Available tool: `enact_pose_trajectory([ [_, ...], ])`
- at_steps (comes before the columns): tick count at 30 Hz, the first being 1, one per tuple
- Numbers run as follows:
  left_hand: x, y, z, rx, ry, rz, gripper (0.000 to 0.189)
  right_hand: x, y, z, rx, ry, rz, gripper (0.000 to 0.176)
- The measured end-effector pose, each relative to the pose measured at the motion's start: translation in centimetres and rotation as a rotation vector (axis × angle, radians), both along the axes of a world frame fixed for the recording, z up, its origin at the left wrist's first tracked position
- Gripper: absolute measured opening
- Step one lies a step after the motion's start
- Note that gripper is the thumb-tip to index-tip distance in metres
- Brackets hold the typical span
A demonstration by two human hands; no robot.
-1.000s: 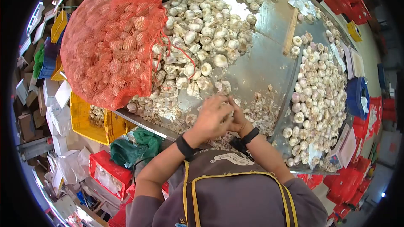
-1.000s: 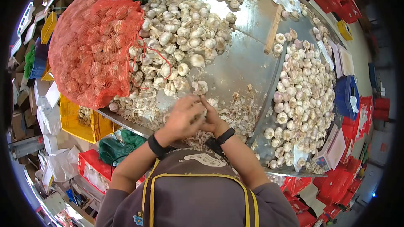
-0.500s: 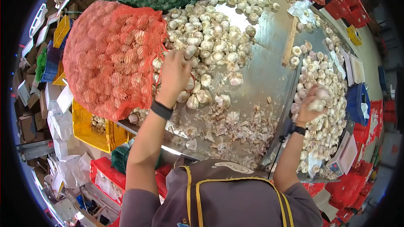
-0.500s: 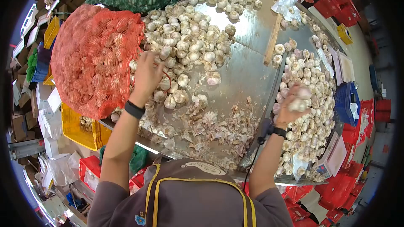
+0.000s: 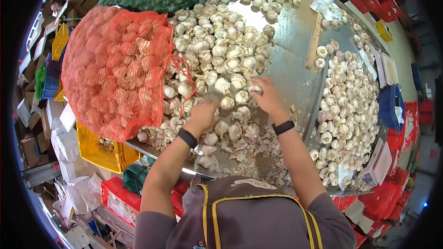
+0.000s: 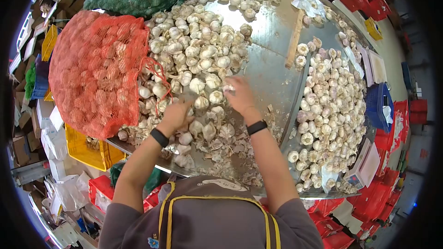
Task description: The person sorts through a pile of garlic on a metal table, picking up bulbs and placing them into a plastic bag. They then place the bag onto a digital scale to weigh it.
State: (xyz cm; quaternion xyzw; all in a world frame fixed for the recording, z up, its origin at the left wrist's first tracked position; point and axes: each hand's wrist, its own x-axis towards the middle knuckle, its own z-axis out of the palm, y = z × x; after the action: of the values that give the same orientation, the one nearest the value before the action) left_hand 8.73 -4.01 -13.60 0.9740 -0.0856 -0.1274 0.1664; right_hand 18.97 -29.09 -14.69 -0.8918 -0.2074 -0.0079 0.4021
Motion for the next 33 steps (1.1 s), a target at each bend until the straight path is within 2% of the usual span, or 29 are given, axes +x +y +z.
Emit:
enact_pose_trajectory([
  [2,-1.2,0.1,0.4,-0.079,0.031,0.034,0.053,-0.3,1.2,-1.1,-0.212,0.089,-0.007,0.033],
  [4,-2.3,1.3,0.1,-0.478,0.176,0.315,0.048,-0.7,1.3,-1.2,-0.221,0.084,-0.011,0.035],
  [5,-2.4,2.0,-0.2,-0.73,0.147,0.347,0.039,-1.1,1.3,-0.9,-0.254,0.117,-0.003,0.037],
  [6,-2.7,2.5,-0.5,-0.732,0.15,0.354,0.039,-1.5,1.3,-0.6,-0.287,0.151,0.005,0.039],
  [7,-2.8,2.8,0.6,-1.154,0.279,0.546,0.036,-2.1,1.1,-0.2,-0.29,0.154,0.009,0.039],
  [8,-2.8,3.0,2.2,-1.577,0.41,0.734,0.034,-2.8,0.8,0.2,-0.225,0.191,0.018,0.038],
  [9,-2.5,2.5,6.0,-1.739,0.459,0.895,0.032,-3.0,0.4,0.4,-0.16,0.227,0.027,0.038],
  [10,-2.3,2.7,6.2,-1.744,0.458,0.896,0.032,-2.9,-0.2,-0.5,-0.164,0.226,0.029,0.038],
  [12,-1.8,3.9,6.0,-1.936,0.491,0.745,0.031,-2.8,-1.7,-3.3,0.398,0.648,-0.106,0.034],
  [13,-1.0,4.4,3.2,-1.823,0.468,0.724,0.03,-2.6,-1.8,-1.9,0.395,0.651,-0.105,0.034],
  [14,0.0,4.0,3.1,-1.825,0.47,0.729,0.03,-2.0,-1.6,1.0,0.77,0.953,-0.072,0.033],
  [15,1.3,2.7,3.3,-1.333,0.239,0.615,0.03,-1.3,-1.4,2.6,1.152,1.245,-0.034,0.032],
  [16,2.7,1.5,3.5,-0.838,0.023,0.485,0.029,-0.5,-1.0,2.4,1.147,1.245,-0.032,0.032],
  [17,4.3,0.4,3.8,-0.841,0.021,0.49,0.029,0.5,-0.4,2.0,1.022,1.206,-0.021,0.033],
  [19,7.2,-0.8,4.3,0.007,-0.039,0.396,0.033,2.6,1.3,0.9,0.776,1.121,0.005,0.035],
  [21,9.2,-0.1,1.7,0.051,0.001,0.402,0.034,3.7,2.8,0.4,0.536,1.021,0.027,0.037],
  [22,10.0,0.0,0.7,0.1,0.045,0.399,0.036,3.7,3.7,0.7,0.534,1.018,0.027,0.037],
  [24,10.1,-0.2,1.1,0.15,0.11,0.371,0.029,3.1,6.3,1.9,-0.511,0.249,0.099,0.034],
  [25,9.6,0.0,1.5,0.117,0.093,0.322,0.03,2.5,7.2,2.9,-0.62,0.221,0.088,0.035],
  [26,9.0,0.2,1.9,0.084,0.075,0.274,0.031,2.6,7.6,2.6,-0.611,0.222,0.086,0.035],
  [27,8.2,0.4,2.4,-0.021,0.084,0.312,0.033,2.6,7.9,1.9,-0.672,0.168,0.082,0.039],
  [28,7.4,0.8,2.3,-0.014,0.088,0.307,0.033,2.5,8.0,1.1,-0.734,0.115,0.078,0.042],
  [30,5.5,2.0,2.1,-0.639,0.235,0.42,0.035,2.4,7.7,-0.2,-0.73,0.112,0.053,0.044],
  [31,4.3,2.5,-0.2,-0.845,0.054,0.339,0.038,2.5,7.4,-0.4,-0.731,0.096,0.033,0.047],
  [32,3.2,2.3,1.7,-0.841,0.052,0.338,0.038,2.4,7.0,-0.2,-0.728,0.096,0.032,0.047],
  [33,1.9,2.3,3.8,-1.271,0.3,0.435,0.04,2.4,6.4,0.1,-0.726,0.139,0.025,0.049],
])
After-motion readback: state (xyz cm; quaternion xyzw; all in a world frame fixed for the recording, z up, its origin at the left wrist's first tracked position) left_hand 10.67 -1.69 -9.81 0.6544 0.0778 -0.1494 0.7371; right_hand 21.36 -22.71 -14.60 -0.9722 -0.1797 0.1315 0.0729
